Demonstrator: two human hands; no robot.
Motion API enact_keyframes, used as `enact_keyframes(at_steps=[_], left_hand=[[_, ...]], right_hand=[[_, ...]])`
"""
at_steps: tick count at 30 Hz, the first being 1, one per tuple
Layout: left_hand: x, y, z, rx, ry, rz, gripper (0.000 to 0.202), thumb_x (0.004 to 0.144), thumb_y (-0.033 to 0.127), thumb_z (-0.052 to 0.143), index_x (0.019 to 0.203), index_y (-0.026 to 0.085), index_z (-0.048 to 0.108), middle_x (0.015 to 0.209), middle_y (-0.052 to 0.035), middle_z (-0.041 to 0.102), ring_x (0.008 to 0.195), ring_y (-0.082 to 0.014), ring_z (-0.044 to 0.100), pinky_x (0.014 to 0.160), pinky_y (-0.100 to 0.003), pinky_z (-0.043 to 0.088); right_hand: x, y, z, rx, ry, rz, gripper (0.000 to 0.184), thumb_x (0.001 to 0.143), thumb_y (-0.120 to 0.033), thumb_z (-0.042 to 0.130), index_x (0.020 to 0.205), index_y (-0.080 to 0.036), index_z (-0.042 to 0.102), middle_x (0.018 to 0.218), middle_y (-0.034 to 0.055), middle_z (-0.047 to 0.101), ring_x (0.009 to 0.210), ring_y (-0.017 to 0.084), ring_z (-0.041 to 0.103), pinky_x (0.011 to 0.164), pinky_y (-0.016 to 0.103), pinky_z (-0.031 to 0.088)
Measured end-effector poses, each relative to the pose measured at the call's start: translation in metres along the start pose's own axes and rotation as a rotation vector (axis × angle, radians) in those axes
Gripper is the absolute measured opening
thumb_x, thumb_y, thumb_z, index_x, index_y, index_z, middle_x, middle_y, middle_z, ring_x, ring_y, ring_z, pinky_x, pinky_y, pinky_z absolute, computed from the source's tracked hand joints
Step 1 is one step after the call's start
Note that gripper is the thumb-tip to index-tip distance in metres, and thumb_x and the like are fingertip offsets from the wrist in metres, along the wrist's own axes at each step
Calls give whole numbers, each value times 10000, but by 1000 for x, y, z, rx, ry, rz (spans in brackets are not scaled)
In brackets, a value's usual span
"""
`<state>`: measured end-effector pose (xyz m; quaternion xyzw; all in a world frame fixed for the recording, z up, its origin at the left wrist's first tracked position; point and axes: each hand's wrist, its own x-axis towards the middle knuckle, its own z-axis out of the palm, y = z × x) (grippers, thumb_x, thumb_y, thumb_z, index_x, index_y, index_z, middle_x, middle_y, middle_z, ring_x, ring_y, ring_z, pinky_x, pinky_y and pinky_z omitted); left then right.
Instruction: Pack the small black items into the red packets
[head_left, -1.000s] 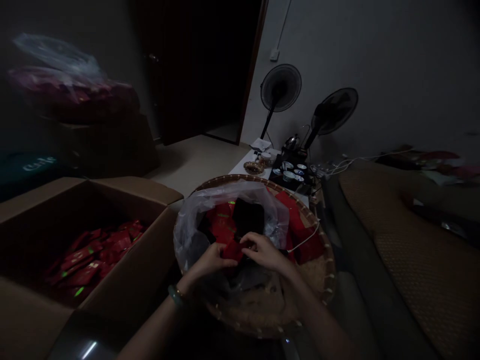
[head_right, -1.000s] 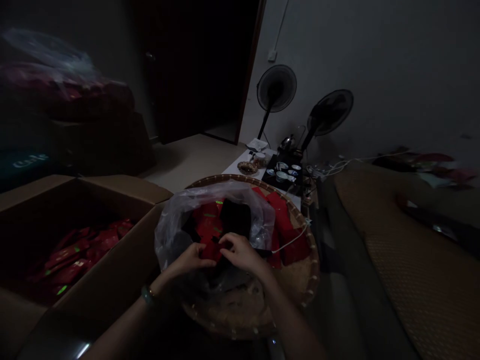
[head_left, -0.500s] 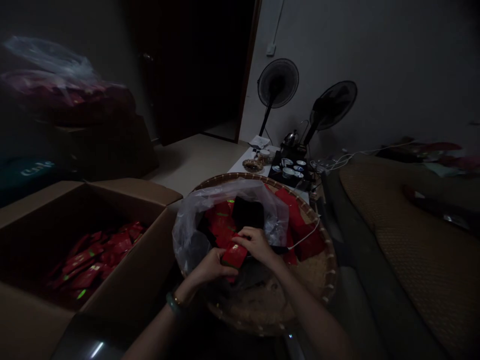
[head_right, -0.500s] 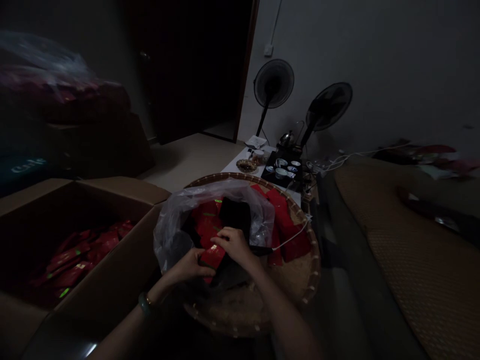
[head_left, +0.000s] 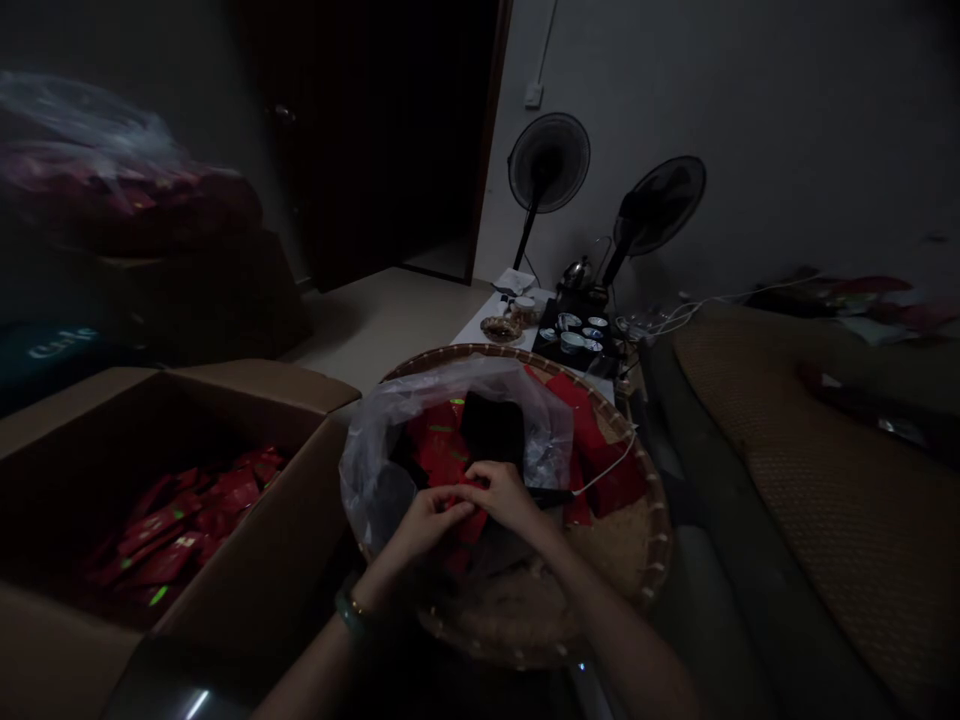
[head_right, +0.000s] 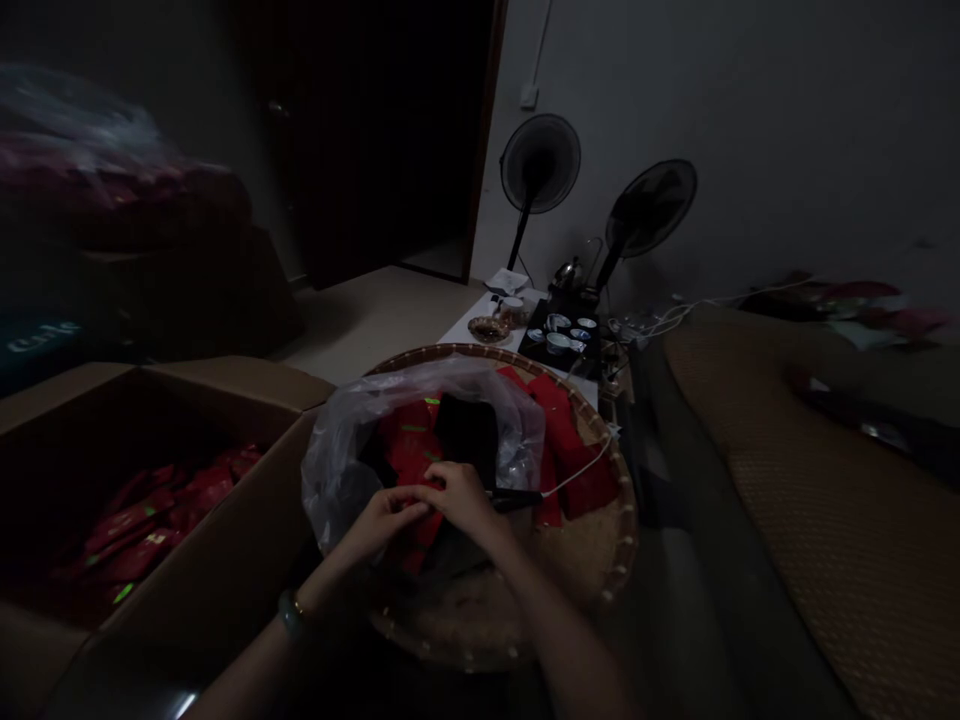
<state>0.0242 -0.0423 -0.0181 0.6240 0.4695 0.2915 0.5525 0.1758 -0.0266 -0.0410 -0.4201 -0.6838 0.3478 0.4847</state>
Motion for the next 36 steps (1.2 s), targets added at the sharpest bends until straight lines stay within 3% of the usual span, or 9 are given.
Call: enact_keyframes(at_steps=[7,14,17,24,27,30,33,36], left_hand=[[-4,3,0,-4,27,2,415,666,447,643,915,116,671,785,-48,671,701,-158,572,658,-243,432],[-6,-7,15,29,435,148,229,687,350,641,794,151,602,734,-20,638,714,-148,586,673,-227,446],[-4,-10,16,89,508,148,202,693,336,625,779,154,649,781,-41,667,772,-174,598,734,-254,448],[-3,-2,8,-71,485,-51,282,578,383,703,696,131,660,651,-21,641,621,-145,563,593,-228,429],[-5,-2,6,-213,527,-40,379,530,376,744,811,136,659,681,-4,627,619,-122,553,589,-213,416],[-4,-2,2,-282,422,-55,507,515,374,764,951,143,649,703,5,621,602,-102,536,592,-211,406],[-2,-2,0,-175,268,-83,336,517,374,768,705,109,682,620,9,602,578,-94,502,569,-197,378],[0,-2,-1,-158,259,-106,292,528,368,766,532,108,635,508,32,550,516,-72,454,517,-180,334]], right_hand=[[-1,11,6,130,6,77,291,693,-447,641,656,-158,638,503,-49,461,492,79,394,469,192,276],[-5,15,16,133,165,119,326,733,-488,577,698,-167,623,521,-42,466,493,85,393,483,198,301],[-8,12,19,107,175,115,282,738,-450,583,730,-172,627,557,-35,506,511,89,421,510,199,329],[-9,20,18,196,119,128,301,657,-436,669,778,-162,644,634,-20,571,580,100,489,546,197,372],[-10,28,19,299,70,217,337,604,-457,695,727,-147,642,579,-22,564,514,92,478,485,198,365],[-12,31,18,393,40,336,365,597,-481,682,705,-135,635,462,-44,501,382,69,397,373,189,297],[-13,28,12,386,23,326,332,602,-448,687,710,-137,648,477,-39,520,369,64,392,357,186,284],[-13,24,5,348,26,274,287,594,-407,704,698,-143,663,558,-15,582,461,84,468,417,189,341]])
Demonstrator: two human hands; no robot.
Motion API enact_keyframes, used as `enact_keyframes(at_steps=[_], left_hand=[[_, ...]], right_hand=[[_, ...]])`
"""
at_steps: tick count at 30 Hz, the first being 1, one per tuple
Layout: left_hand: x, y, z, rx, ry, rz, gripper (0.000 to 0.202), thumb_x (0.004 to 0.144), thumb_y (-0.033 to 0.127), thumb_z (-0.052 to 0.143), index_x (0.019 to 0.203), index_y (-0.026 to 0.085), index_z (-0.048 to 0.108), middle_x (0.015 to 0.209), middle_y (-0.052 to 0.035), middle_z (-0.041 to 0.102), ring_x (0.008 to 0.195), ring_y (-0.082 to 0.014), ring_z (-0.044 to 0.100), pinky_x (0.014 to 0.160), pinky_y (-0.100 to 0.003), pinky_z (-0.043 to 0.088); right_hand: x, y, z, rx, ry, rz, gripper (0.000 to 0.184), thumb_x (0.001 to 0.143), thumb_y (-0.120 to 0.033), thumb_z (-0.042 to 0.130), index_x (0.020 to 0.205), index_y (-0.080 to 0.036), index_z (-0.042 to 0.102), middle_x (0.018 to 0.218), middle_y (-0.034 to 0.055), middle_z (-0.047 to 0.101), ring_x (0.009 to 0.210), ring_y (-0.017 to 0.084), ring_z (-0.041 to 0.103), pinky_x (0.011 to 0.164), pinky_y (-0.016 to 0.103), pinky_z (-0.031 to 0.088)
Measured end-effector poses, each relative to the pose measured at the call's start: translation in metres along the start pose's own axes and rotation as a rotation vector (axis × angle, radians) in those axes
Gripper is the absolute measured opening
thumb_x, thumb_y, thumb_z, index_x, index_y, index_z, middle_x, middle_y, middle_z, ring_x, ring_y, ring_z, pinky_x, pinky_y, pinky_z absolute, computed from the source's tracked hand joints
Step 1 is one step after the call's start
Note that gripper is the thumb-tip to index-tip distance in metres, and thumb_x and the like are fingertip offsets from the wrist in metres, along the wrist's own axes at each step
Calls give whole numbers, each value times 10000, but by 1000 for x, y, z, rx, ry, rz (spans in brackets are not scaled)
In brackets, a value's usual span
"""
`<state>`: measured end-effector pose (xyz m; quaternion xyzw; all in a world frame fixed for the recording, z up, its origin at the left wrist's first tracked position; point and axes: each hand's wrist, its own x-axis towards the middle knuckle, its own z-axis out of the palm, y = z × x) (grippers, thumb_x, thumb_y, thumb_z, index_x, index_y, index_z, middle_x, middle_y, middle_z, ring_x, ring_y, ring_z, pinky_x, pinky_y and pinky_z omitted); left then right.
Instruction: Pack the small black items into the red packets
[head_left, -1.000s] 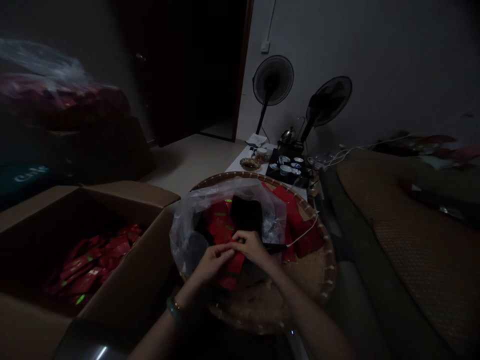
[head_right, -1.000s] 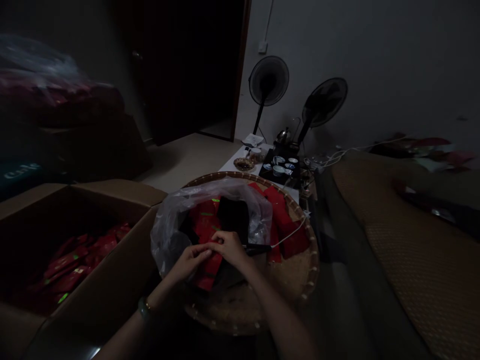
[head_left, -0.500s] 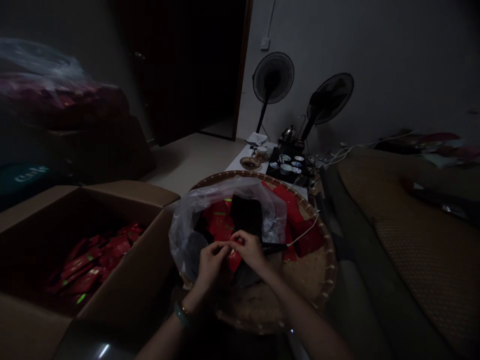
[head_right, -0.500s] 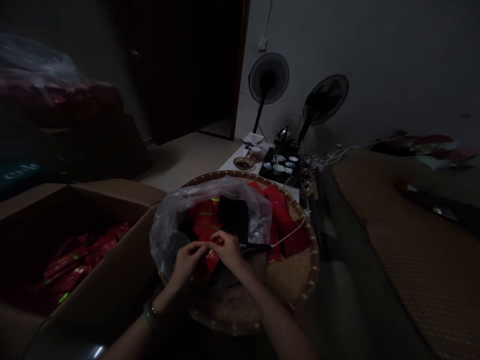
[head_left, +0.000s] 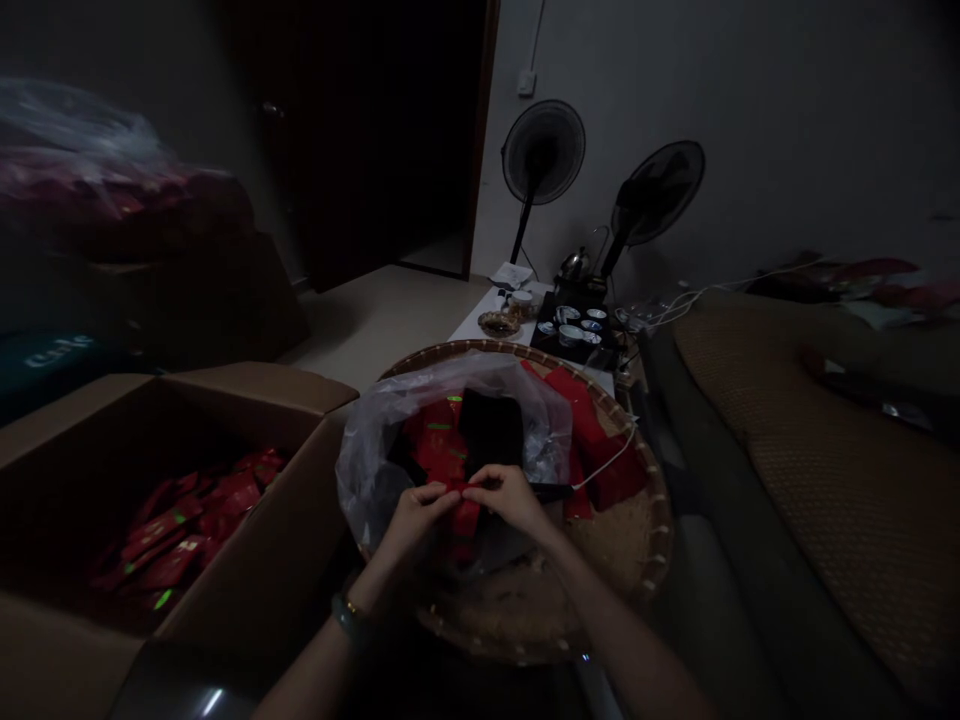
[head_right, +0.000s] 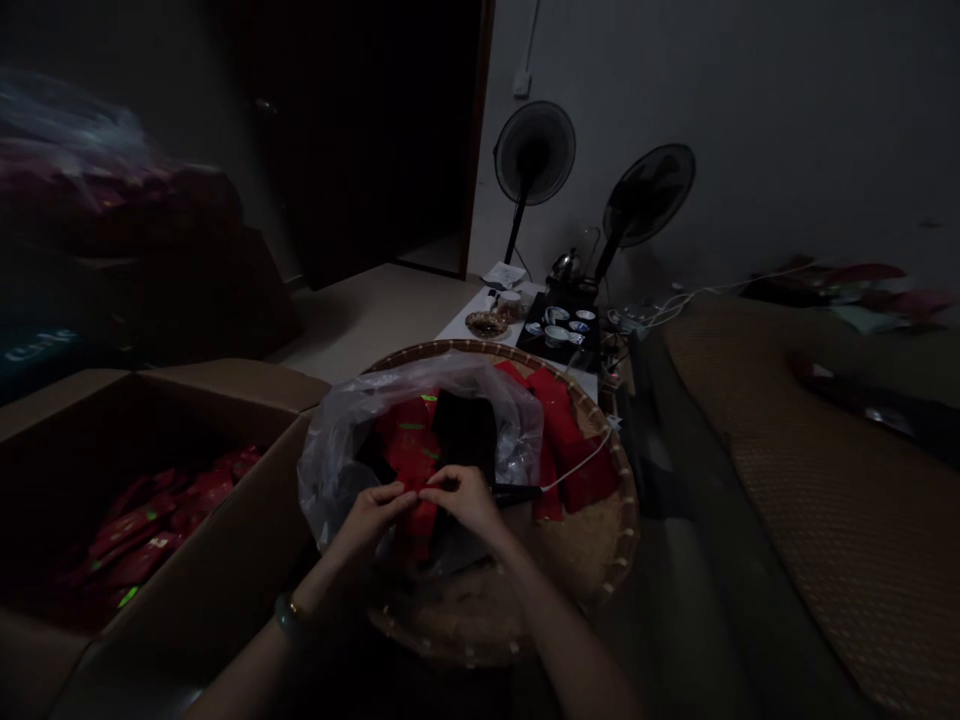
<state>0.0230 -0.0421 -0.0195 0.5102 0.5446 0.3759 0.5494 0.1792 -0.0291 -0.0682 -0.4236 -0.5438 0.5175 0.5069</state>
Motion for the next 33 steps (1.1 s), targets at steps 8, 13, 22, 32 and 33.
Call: enact_keyframes(at_steps=[8,13,22,32,33], left_hand=[[-3,-3,6,-267,-80,-164,309,568,370,754,707,106,675,625,-26,660,547,-108,556,570,-214,415],[-4,-9,18,-173,-130,-146,463,488,326,807,860,109,636,729,-35,668,632,-133,589,613,-225,441],[6,-14,26,-164,-127,-269,496,437,334,825,818,86,626,674,-57,664,589,-161,613,521,-230,447],[18,-15,30,-160,-113,-251,503,442,306,829,848,74,644,673,-79,673,592,-164,614,528,-232,438],[19,-14,29,-158,-112,-247,507,444,309,828,852,74,643,679,-83,675,594,-169,615,528,-238,441]], right_hand=[[0,6,-5,9,-50,58,274,640,-401,660,673,-129,657,511,-27,554,395,60,404,389,182,307],[2,12,-4,-55,-2,22,240,652,-361,650,687,-125,671,564,5,608,456,95,485,444,208,365],[-6,35,-74,-611,-88,-146,579,626,-333,719,1159,-170,560,1135,102,588,1067,252,490,889,362,387],[-2,61,-81,-1070,-258,-124,528,617,-278,727,1120,-205,584,987,86,612,973,270,474,814,366,389],[1,63,-83,-1051,-258,-138,499,609,-279,730,1086,-203,604,967,84,615,969,269,475,814,363,391]])
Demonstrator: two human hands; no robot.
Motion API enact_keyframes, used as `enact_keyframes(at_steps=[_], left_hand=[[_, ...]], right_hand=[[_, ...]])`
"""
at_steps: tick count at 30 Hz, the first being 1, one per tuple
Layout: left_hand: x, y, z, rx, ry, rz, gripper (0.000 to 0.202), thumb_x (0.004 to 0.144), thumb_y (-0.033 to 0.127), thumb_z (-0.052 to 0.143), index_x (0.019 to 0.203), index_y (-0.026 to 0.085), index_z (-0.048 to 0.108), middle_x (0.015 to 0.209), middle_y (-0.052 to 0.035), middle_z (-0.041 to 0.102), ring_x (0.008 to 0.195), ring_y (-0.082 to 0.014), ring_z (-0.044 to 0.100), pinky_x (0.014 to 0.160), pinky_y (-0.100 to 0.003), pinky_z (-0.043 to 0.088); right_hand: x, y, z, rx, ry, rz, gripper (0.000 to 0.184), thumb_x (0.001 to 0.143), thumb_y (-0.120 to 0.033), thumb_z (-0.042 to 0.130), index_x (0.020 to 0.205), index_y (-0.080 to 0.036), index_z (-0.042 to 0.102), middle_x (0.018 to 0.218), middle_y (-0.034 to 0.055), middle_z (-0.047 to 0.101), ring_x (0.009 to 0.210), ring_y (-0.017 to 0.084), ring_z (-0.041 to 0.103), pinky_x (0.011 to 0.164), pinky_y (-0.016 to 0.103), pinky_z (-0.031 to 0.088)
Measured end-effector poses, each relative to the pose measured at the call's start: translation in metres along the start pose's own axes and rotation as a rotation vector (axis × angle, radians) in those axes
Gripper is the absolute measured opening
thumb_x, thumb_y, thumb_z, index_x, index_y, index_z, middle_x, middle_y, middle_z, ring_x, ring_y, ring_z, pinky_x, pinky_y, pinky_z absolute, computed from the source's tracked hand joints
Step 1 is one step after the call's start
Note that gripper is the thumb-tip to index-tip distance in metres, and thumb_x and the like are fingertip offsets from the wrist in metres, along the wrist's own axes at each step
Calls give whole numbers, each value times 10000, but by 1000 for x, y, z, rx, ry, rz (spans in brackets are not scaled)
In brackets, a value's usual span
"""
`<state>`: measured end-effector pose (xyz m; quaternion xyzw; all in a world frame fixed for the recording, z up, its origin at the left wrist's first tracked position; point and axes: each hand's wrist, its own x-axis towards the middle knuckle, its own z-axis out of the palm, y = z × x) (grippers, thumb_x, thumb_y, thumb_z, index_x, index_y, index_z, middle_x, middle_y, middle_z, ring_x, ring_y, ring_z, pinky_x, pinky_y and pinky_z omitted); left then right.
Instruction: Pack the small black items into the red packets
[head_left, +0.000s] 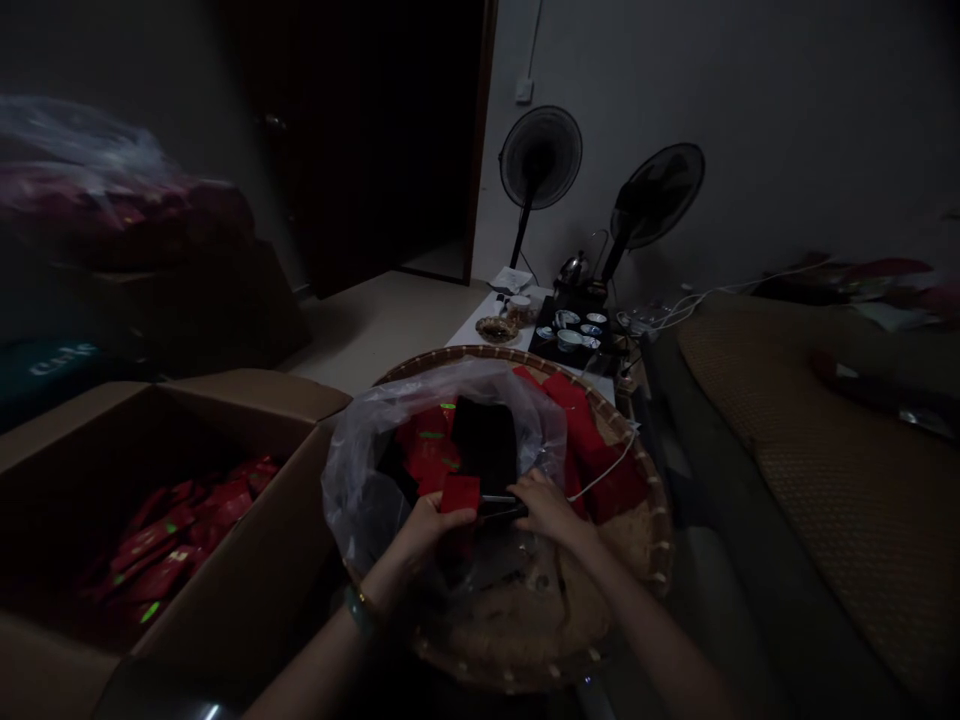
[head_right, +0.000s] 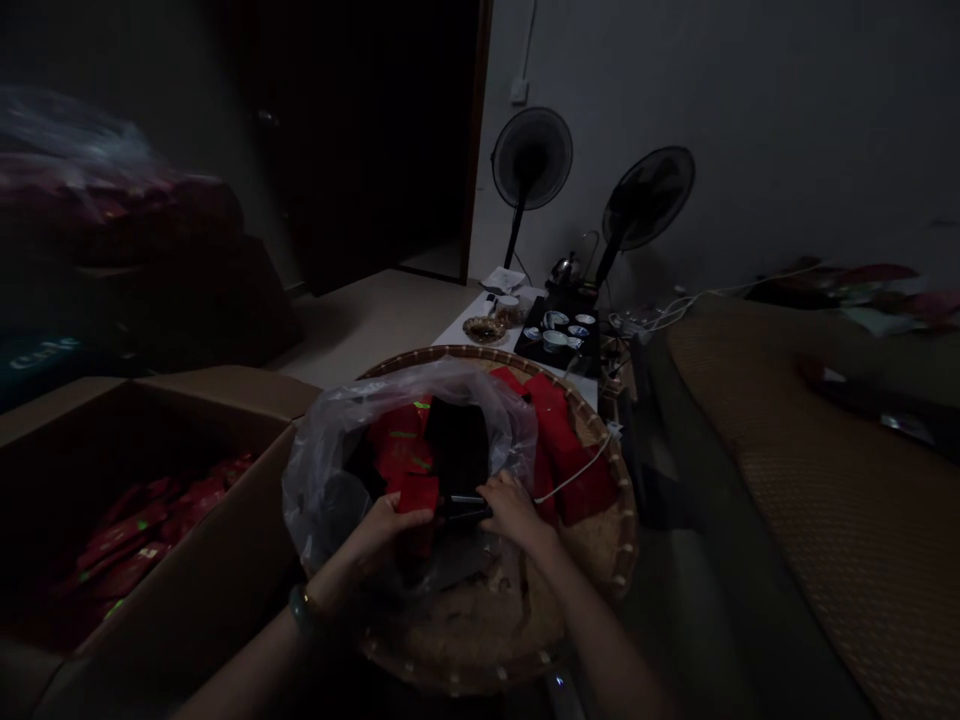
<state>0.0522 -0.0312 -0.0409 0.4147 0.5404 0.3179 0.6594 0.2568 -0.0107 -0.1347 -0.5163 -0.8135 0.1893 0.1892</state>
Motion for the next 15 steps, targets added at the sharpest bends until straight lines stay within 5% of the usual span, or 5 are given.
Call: enact_keyframes(at_steps=[8,15], left_hand=[[7,-4,0,40,31,26,484,427,325,829,813,89,657,662,-72,671,590,-178,610,536,-246,429],[19,-8,31,70,-27,104,441,438,308,826,793,89,681,653,-29,658,553,-115,547,573,-219,389]], right_hand=[[-5,20,-40,531,283,-1,492,645,-320,706,1100,-181,580,1049,81,588,965,222,551,832,347,430],[-3,-6,-67,541,199,-95,495,628,-333,734,1079,-174,608,981,78,596,910,216,562,789,330,441]])
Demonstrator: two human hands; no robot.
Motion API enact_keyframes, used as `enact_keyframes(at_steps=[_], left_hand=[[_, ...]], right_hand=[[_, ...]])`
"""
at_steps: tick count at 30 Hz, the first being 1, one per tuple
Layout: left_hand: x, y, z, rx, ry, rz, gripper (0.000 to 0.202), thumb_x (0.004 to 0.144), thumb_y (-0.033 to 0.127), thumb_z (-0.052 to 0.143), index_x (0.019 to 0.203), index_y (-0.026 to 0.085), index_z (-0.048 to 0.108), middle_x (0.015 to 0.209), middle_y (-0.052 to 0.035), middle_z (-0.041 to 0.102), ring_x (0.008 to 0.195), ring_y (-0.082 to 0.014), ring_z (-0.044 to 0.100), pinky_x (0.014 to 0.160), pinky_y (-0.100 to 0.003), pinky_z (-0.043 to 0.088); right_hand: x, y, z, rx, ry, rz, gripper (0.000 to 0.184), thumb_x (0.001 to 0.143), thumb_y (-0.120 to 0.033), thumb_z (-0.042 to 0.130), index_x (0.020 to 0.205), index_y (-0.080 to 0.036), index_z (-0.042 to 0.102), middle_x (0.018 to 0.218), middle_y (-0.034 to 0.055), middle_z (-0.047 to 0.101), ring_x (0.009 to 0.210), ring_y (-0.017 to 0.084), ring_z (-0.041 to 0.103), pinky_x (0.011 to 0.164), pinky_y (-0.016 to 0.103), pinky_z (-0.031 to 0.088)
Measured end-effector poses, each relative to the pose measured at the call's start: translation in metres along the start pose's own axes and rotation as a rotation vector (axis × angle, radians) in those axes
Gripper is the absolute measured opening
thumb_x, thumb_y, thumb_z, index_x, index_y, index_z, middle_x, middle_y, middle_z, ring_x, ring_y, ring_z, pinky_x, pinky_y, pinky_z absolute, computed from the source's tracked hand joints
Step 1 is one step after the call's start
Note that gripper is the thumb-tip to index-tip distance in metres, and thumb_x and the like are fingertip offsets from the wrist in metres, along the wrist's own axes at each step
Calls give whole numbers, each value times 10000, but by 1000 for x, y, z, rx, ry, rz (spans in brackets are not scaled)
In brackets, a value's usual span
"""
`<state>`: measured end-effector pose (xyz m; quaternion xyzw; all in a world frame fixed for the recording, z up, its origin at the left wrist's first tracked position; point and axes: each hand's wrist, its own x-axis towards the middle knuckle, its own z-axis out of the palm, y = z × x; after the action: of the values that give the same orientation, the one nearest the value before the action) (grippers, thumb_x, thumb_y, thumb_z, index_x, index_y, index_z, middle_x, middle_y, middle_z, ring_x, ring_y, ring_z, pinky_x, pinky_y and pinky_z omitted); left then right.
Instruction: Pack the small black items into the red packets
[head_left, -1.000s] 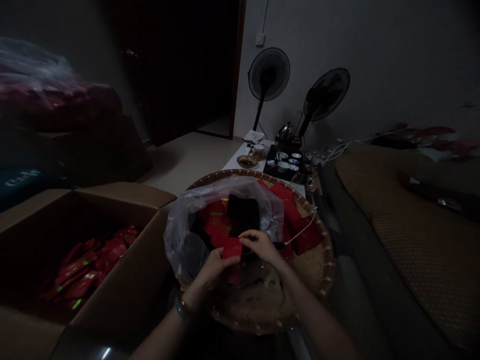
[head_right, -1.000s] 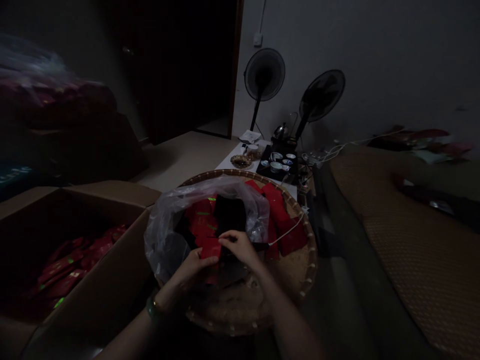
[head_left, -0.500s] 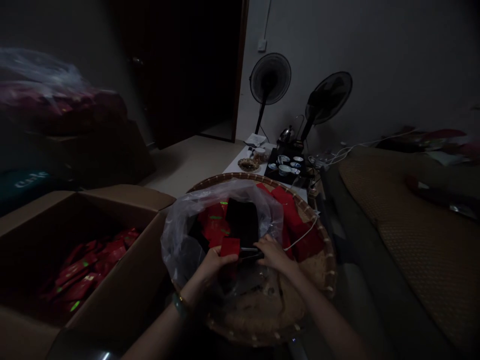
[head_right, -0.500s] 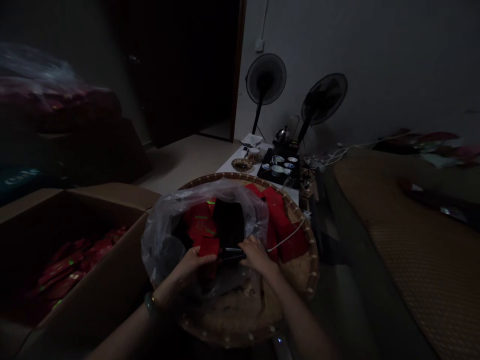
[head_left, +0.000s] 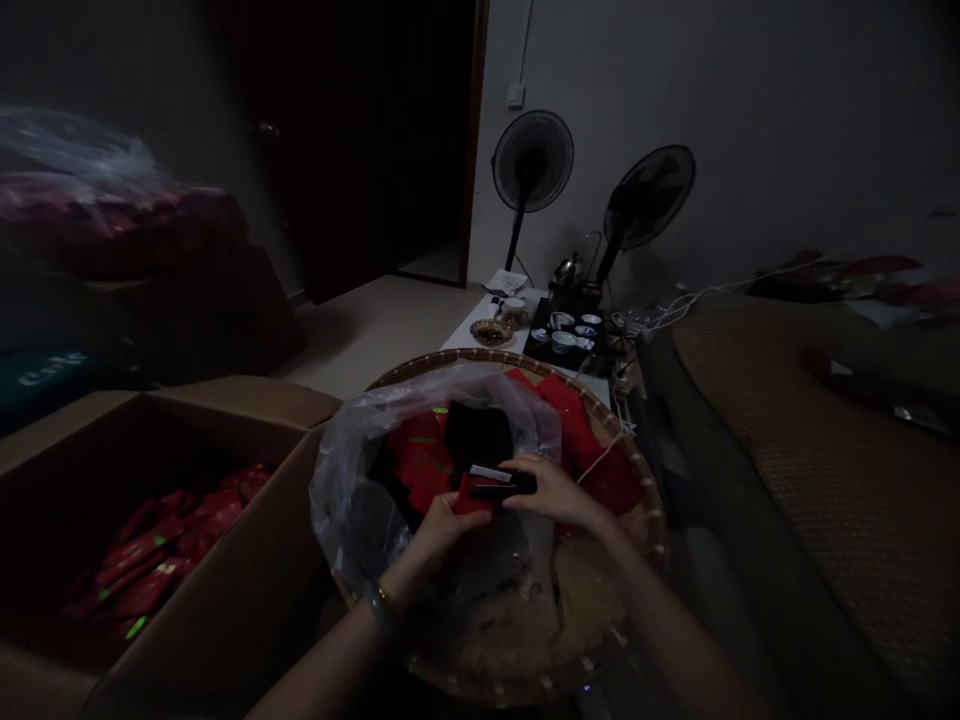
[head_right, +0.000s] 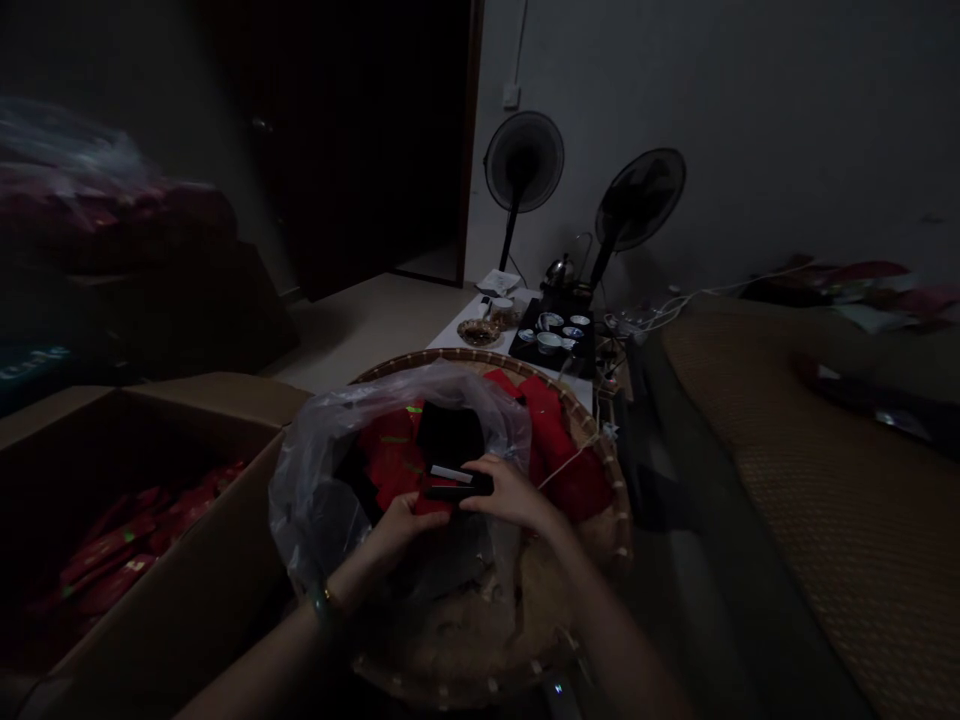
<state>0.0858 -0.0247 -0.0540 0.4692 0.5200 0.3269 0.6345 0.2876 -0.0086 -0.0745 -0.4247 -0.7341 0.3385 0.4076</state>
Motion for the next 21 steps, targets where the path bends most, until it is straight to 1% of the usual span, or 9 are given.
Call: enact_keyframes(at_steps=[3,6,10,14,15,19,21], left_hand=[[2,1,9,39,-7,28,418,457,326,815,775,88,683,648,-23,649,548,-104,525,563,-210,370],[4,0,13,63,14,23,402,445,331,815,729,89,665,615,-7,623,515,-87,491,538,-205,357],[6,-3,15,105,34,7,399,448,344,804,713,92,644,580,12,587,487,-77,460,516,-207,352],[7,-11,12,184,60,27,382,391,299,815,648,94,621,537,31,567,470,-68,441,501,-198,337],[5,-14,11,205,44,17,374,396,298,812,640,94,617,525,28,571,462,-72,447,494,-199,335],[-2,-19,7,231,-81,-36,359,486,352,777,686,91,631,526,-14,609,468,-115,515,497,-223,375],[-6,-18,5,216,-106,-53,367,471,356,785,686,96,640,536,-17,613,479,-127,532,508,-236,395]], right_hand=[[3,0,6,-4,-5,-4,432,644,-309,727,1044,-178,630,936,71,614,875,210,572,761,318,442],[5,3,9,19,11,0,336,674,-294,704,988,-187,657,884,58,635,839,199,583,739,302,439],[6,5,11,22,52,18,264,685,-279,693,933,-192,678,852,50,653,814,194,590,730,296,436],[6,6,11,28,67,34,246,697,-268,680,931,-192,683,866,52,654,824,197,592,727,292,438],[6,6,11,29,67,34,245,700,-271,677,932,-192,684,866,53,654,820,198,593,718,289,440],[7,6,7,17,64,25,248,707,-300,672,931,-195,689,845,52,660,809,203,596,709,292,443],[8,6,6,16,57,22,251,709,-314,670,930,-196,690,843,53,664,813,207,597,713,297,444]])
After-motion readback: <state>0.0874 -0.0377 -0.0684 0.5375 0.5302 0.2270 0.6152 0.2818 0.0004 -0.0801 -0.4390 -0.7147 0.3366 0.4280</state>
